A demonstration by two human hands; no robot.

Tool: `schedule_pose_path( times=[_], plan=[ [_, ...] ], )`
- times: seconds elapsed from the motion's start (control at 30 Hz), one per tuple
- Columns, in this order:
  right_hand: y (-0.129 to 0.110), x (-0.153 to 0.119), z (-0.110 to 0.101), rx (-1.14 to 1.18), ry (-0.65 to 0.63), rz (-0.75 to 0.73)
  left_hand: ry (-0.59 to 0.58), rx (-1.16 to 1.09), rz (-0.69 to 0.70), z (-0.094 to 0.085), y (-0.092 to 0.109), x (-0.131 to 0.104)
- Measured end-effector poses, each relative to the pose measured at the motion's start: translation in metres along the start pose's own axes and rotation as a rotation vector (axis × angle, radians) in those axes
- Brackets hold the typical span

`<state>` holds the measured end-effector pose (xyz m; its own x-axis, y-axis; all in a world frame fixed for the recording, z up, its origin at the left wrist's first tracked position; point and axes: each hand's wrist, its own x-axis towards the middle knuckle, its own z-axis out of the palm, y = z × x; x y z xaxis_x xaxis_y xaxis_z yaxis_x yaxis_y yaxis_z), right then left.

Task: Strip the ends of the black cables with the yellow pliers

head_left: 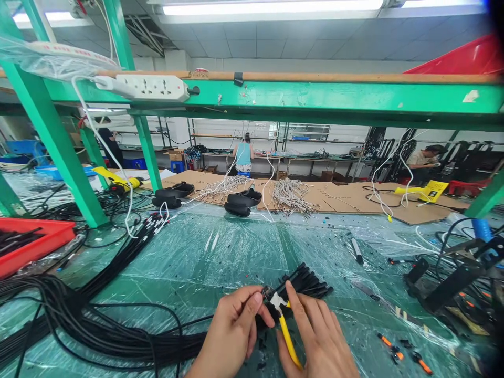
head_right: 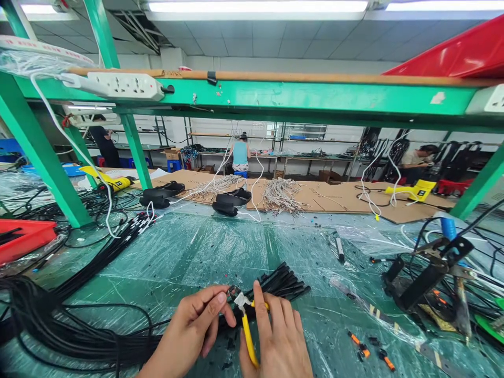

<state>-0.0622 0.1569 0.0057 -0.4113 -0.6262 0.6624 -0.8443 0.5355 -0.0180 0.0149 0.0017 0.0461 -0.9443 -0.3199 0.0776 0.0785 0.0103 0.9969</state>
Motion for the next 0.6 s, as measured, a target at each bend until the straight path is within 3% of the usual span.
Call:
schedule_pose_path(
  times=[0.2, 0.43, 0.6],
  plan=[
    [-0.0017, -0.0003, 0.0027, -0.056, 0.035, -0.001, 0.053, -0.014, -0.023, 0.0017, -0.003, 0.0014],
    [-0.0001, -0.0039, 0.0074, 0.03, -0.051, 0.012, 0.035, 0.055, 0.036, 0.0047, -0.0035, -0.0013],
    [0.0026, -0.0027, -0.0014, 0.078, -0.122, -0.015, -0.016, 0.157, 0.092, 0.0005, -0.0055, -0.0049]
  ],
)
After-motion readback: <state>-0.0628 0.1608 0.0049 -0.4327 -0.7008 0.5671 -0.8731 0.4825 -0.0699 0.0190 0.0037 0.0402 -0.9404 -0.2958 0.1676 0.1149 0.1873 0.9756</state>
